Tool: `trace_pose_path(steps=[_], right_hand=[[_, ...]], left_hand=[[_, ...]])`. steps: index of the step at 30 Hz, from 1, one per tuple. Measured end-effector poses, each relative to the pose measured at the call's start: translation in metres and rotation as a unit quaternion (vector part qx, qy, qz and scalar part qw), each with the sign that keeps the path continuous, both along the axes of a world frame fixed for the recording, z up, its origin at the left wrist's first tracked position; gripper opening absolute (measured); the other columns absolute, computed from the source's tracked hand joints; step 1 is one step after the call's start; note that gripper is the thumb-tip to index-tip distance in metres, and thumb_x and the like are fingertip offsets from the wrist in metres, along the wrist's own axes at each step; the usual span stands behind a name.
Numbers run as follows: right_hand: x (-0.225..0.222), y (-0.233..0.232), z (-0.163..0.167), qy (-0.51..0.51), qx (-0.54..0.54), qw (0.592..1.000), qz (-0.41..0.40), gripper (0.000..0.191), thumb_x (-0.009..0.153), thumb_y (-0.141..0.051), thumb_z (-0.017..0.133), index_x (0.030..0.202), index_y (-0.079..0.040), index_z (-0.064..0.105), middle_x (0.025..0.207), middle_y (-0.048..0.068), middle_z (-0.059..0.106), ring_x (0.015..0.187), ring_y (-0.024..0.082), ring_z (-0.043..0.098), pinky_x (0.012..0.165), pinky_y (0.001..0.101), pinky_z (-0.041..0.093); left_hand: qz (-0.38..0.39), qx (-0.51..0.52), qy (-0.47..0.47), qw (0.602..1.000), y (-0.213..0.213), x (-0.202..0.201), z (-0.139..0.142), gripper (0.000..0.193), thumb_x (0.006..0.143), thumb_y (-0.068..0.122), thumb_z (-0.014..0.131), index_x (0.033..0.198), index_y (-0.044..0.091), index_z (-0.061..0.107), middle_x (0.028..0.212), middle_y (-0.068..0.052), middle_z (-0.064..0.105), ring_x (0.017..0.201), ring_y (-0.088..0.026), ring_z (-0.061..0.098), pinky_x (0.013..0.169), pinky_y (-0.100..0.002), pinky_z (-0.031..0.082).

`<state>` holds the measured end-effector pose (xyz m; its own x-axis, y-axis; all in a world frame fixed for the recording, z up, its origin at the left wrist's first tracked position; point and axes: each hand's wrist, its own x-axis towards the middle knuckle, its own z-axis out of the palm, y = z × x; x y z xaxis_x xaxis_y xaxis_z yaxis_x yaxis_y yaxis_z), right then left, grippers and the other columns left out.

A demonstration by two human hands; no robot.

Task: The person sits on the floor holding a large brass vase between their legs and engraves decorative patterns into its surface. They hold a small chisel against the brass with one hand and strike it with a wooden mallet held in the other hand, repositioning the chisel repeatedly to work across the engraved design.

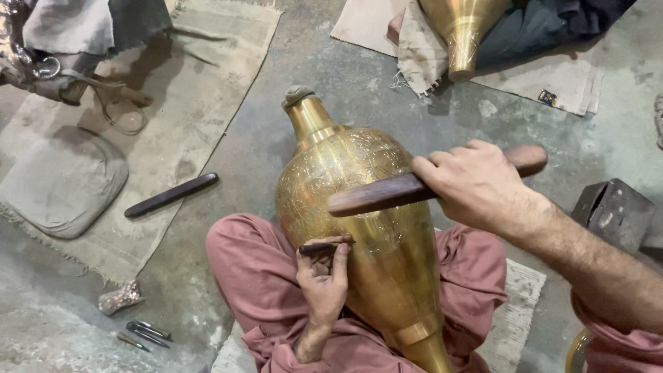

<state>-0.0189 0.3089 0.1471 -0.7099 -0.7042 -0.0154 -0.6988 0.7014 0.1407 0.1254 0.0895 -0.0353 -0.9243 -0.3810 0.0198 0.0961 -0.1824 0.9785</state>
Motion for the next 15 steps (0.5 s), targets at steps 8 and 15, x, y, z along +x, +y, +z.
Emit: trace_pose_path(steps=[8, 15], right_hand=[[0.01, -0.112, 0.051, -0.046, 0.123, 0.983, 0.128, 0.013, 0.1, -0.018, 0.059, 0.1, -0.005, 0.058, 0.072, 0.007, 0.067, 0.059, 0.016, 0.065, 0.05, 0.0343, 0.054], [0.022, -0.152, 0.067, -0.009, 0.172, 0.956, 0.237, 0.031, 0.092, -0.034, 0.066, 0.092, -0.003, 0.058, 0.071, 0.005, 0.068, 0.062, 0.016, 0.065, 0.055, 0.0357, 0.052]], left_hand=[[0.019, -0.049, 0.022, 0.998, 0.006, 0.006, -0.016, 0.028, 0.093, -0.002, 0.073, 0.116, -0.002, 0.057, 0.107, -0.013, 0.076, 0.095, -0.019, 0.076, 0.085, -0.03, 0.063], [0.103, 0.054, -0.042, 0.992, 0.014, 0.009, -0.034, 0.051, 0.08, -0.002, 0.072, 0.125, 0.008, 0.051, 0.109, 0.004, 0.071, 0.09, -0.006, 0.069, 0.076, -0.021, 0.058]])
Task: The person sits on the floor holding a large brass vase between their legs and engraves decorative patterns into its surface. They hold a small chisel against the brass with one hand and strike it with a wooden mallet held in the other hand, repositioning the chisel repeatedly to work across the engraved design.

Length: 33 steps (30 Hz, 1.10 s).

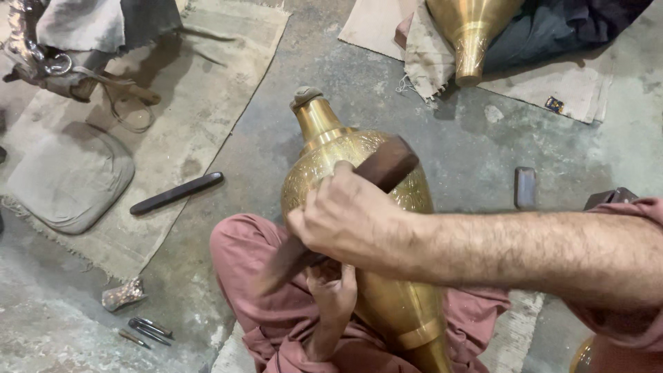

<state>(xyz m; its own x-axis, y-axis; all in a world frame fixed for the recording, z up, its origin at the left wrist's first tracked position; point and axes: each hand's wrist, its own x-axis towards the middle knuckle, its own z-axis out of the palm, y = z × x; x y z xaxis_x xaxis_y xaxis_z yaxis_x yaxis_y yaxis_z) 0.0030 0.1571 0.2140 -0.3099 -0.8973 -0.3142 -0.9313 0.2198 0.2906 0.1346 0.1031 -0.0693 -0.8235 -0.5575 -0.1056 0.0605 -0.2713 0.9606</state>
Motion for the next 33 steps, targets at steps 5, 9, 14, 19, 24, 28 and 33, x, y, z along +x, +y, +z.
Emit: trace_pose_path(steps=[5, 9, 14, 19, 24, 28, 33], right_hand=[[-0.007, 0.003, -0.007, -0.054, -0.096, 0.994, -0.017, 0.027, 0.097, -0.032, 0.065, 0.088, -0.007, 0.059, 0.067, 0.004, 0.066, 0.056, 0.017, 0.065, 0.052, 0.0384, 0.05], [-0.002, 0.01, -0.018, 0.063, 0.004, 0.995, 0.08, 0.024, 0.092, -0.026, 0.066, 0.085, -0.005, 0.058, 0.07, 0.007, 0.065, 0.064, 0.018, 0.067, 0.057, 0.034, 0.051], [0.002, 0.01, -0.029, -0.009, -0.062, 0.996, 0.055, 0.027, 0.102, -0.026, 0.062, 0.087, -0.004, 0.058, 0.066, 0.001, 0.064, 0.06, 0.014, 0.066, 0.056, 0.0378, 0.053], [-0.003, 0.015, -0.035, -0.041, -0.109, 0.993, 0.029, 0.024, 0.096, -0.027, 0.067, 0.096, -0.005, 0.058, 0.07, 0.005, 0.065, 0.063, 0.019, 0.067, 0.06, 0.0447, 0.054], [-0.017, 0.025, -0.026, -0.183, -0.165, 0.968, -0.056, 0.026, 0.091, -0.025, 0.069, 0.104, -0.007, 0.057, 0.076, 0.008, 0.066, 0.065, 0.022, 0.068, 0.055, 0.0465, 0.057], [-0.028, 0.037, -0.017, -0.134, -0.129, 0.976, -0.11, 0.017, 0.098, -0.02, 0.063, 0.106, -0.008, 0.056, 0.078, 0.008, 0.065, 0.069, 0.023, 0.07, 0.056, 0.0438, 0.058], [-0.027, 0.042, -0.017, -0.078, -0.146, 0.983, -0.079, 0.016, 0.096, -0.022, 0.064, 0.1, -0.009, 0.056, 0.074, 0.007, 0.067, 0.072, 0.025, 0.073, 0.063, 0.0472, 0.056]], left_hand=[[-0.049, -0.107, 0.025, 0.993, 0.0, -0.002, 0.0, 0.02, 0.09, 0.0, 0.078, 0.104, 0.0, 0.063, 0.09, -0.005, 0.072, 0.078, -0.011, 0.067, 0.072, -0.025, 0.054], [-0.074, -0.139, -0.12, 0.98, 0.002, -0.002, -0.001, 0.026, 0.091, 0.001, 0.077, 0.111, -0.001, 0.061, 0.096, -0.011, 0.073, 0.083, -0.017, 0.067, 0.079, -0.03, 0.057], [-0.054, -0.116, -0.018, 0.992, 0.003, -0.002, -0.004, 0.026, 0.092, -0.001, 0.076, 0.112, -0.002, 0.06, 0.1, -0.012, 0.074, 0.088, -0.017, 0.069, 0.082, -0.029, 0.058], [-0.058, -0.112, 0.036, 0.991, 0.002, -0.001, 0.002, 0.026, 0.092, -0.004, 0.074, 0.113, -0.002, 0.059, 0.104, -0.013, 0.074, 0.093, -0.017, 0.072, 0.086, -0.029, 0.059], [-0.066, -0.108, 0.107, 0.986, -0.002, -0.004, 0.018, 0.026, 0.093, -0.006, 0.073, 0.114, -0.002, 0.057, 0.108, -0.014, 0.075, 0.098, -0.018, 0.074, 0.089, -0.029, 0.061], [-0.084, -0.115, 0.108, 0.984, -0.003, -0.002, 0.024, 0.027, 0.094, -0.008, 0.071, 0.114, -0.001, 0.055, 0.11, -0.016, 0.077, 0.102, -0.02, 0.076, 0.092, -0.03, 0.062], [-0.059, -0.042, 0.152, 0.986, 0.003, -0.001, 0.018, 0.03, 0.096, -0.009, 0.068, 0.118, 0.001, 0.051, 0.115, -0.018, 0.074, 0.108, -0.022, 0.075, 0.097, -0.034, 0.062]])
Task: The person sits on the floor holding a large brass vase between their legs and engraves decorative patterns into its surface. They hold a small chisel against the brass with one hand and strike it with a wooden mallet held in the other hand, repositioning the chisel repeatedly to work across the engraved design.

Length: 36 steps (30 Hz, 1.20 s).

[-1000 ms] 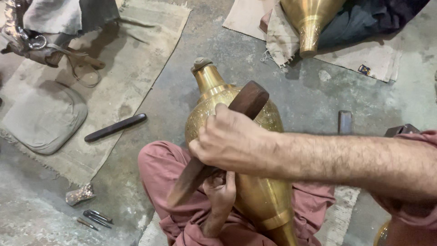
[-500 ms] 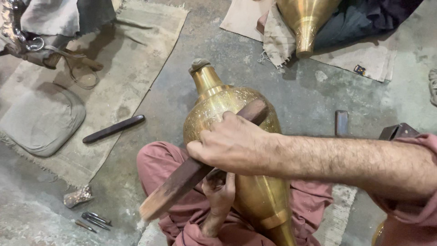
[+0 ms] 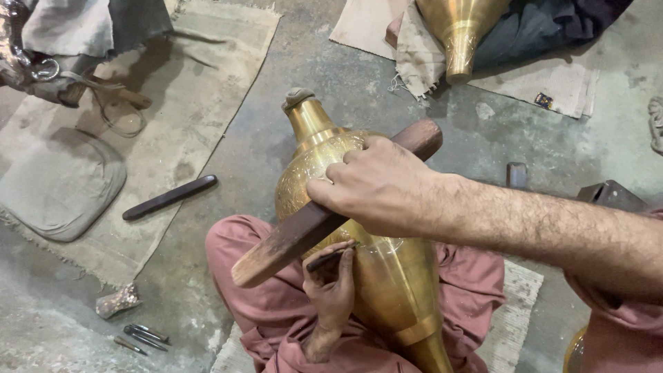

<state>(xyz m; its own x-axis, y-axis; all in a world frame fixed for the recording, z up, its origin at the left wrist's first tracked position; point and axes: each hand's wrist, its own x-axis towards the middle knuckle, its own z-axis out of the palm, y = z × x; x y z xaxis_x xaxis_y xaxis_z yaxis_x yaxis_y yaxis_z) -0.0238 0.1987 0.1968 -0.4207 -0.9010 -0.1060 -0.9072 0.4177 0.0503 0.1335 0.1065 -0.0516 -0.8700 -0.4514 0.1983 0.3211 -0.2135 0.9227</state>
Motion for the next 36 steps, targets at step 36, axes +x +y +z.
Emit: trace_pose_path(steps=[36], right_hand=[[-0.021, 0.028, -0.005, -0.014, 0.076, 0.992, -0.1, 0.016, 0.094, -0.018, 0.064, 0.104, -0.009, 0.055, 0.078, 0.009, 0.067, 0.074, 0.03, 0.072, 0.061, 0.0475, 0.057]], left_hand=[[-0.146, -0.212, -0.135, 0.957, -0.037, -0.035, 0.062, 0.016, 0.092, 0.003, 0.074, 0.107, -0.001, 0.071, 0.094, -0.01, 0.082, 0.085, -0.014, 0.079, 0.075, -0.028, 0.062]])
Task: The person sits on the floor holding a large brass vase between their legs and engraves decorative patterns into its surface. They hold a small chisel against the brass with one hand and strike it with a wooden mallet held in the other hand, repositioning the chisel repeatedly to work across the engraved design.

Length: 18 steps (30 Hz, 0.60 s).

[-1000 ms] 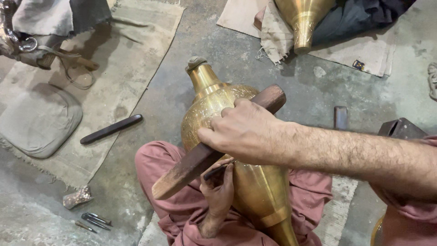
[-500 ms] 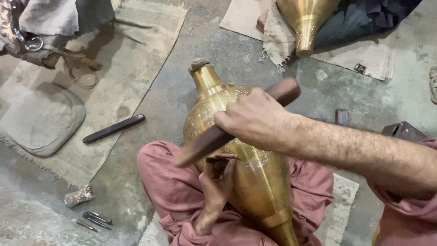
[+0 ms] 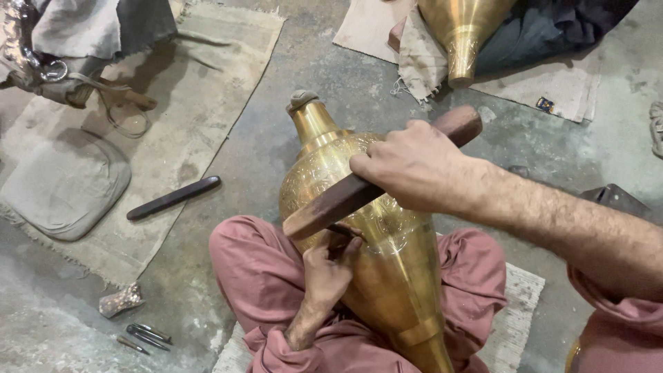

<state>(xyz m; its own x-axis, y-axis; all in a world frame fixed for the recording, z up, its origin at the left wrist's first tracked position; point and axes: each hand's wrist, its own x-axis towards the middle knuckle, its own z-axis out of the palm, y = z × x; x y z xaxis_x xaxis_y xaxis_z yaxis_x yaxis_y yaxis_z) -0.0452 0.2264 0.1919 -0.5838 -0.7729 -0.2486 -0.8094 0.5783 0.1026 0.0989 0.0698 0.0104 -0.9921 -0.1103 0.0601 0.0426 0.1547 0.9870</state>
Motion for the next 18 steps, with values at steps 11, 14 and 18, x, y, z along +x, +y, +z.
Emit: trace_pose_path(steps=[11, 14, 18], right_hand=[[-0.001, 0.034, -0.024, -0.025, -0.049, 0.995, -0.086, 0.023, 0.085, -0.014, 0.069, 0.104, -0.011, 0.056, 0.081, 0.007, 0.07, 0.075, 0.027, 0.073, 0.067, 0.047, 0.057], [0.001, 0.045, -0.031, -0.083, -0.143, 0.978, -0.129, 0.022, 0.086, -0.014, 0.07, 0.102, -0.01, 0.056, 0.082, 0.006, 0.07, 0.075, 0.026, 0.073, 0.069, 0.0441, 0.058], [0.009, 0.061, -0.043, 0.028, -0.123, 0.989, -0.072, 0.042, 0.068, -0.009, 0.074, 0.106, -0.014, 0.059, 0.083, 0.006, 0.071, 0.077, 0.031, 0.074, 0.071, 0.0536, 0.054]], left_hand=[[-0.07, -0.096, 0.073, 0.99, -0.01, -0.013, -0.009, 0.017, 0.092, 0.004, 0.075, 0.108, -0.001, 0.072, 0.094, -0.013, 0.082, 0.083, -0.019, 0.083, 0.071, -0.029, 0.065], [-0.101, -0.103, 0.088, 0.986, -0.013, -0.018, -0.004, 0.022, 0.091, 0.003, 0.074, 0.111, -0.003, 0.07, 0.096, -0.015, 0.08, 0.084, -0.022, 0.082, 0.071, -0.03, 0.064], [-0.139, -0.136, 0.028, 0.981, -0.015, -0.025, 0.001, 0.018, 0.091, 0.008, 0.078, 0.106, -0.001, 0.075, 0.09, -0.016, 0.079, 0.072, -0.023, 0.079, 0.065, -0.033, 0.061]])
